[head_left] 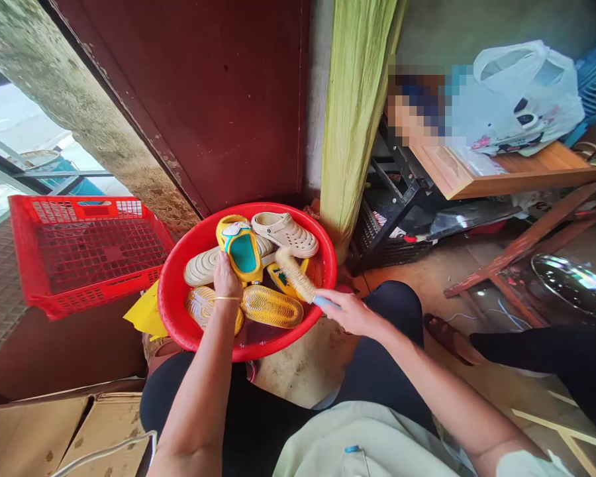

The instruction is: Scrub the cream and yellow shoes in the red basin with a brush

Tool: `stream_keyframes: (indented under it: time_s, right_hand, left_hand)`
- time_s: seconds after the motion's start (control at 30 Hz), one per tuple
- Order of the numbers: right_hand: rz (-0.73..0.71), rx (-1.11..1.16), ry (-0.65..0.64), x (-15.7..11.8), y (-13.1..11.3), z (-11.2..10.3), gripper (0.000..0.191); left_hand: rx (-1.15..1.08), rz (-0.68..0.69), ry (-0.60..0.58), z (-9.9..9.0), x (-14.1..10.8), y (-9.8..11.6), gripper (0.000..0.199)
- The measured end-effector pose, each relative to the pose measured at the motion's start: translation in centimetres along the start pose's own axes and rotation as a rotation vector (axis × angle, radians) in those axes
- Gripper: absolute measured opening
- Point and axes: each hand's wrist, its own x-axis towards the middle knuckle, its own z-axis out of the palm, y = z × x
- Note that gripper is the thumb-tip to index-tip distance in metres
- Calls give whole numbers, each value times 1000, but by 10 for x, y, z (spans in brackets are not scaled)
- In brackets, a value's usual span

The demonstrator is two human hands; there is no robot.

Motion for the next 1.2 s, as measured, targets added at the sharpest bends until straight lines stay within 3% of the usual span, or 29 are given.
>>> stream_keyframes:
  time_s: [0.13,0.2,0.3,0.43,0.53,0.6,0.8,0.9,1.07,1.2]
  right_hand:
    - [33,88,65,5,10,-5,48]
    - [18,112,43,8,12,-1,49]
    - [-22,69,-10,17,8,8,49]
    - [-107,-164,-138,49,-7,20,46]
    - [-97,-470,-215,79,-16,24,46]
    - [-72,-624,-244,96,-14,22,45]
    - [-120,-688,-198,114,20,17,45]
    - [-152,-635,-164,114,34,18,47]
    - [-178,-517,-168,111,38,16,47]
    - [-170,-474,-120,111,34,13,46]
  left_hand:
    - [-41,-153,57,22,8,-10,63]
    - [-16,-188,54,18,7,-10,63]
    - [235,-109,69,-14,1,0,55]
    - [928,-84,89,-67,-21,22,55]
    - [1323,-230,30,-85,-44,22,61]
    - [1376,-308,27,-85,-55,12,65]
    - [1115,-179,132,-67,-64,-28,104]
    - [1013,-189,166,-61,-62,-30,105]
    - [635,-240,307,-66,-65,4,76]
    - [96,-373,223,-75,-77,48,63]
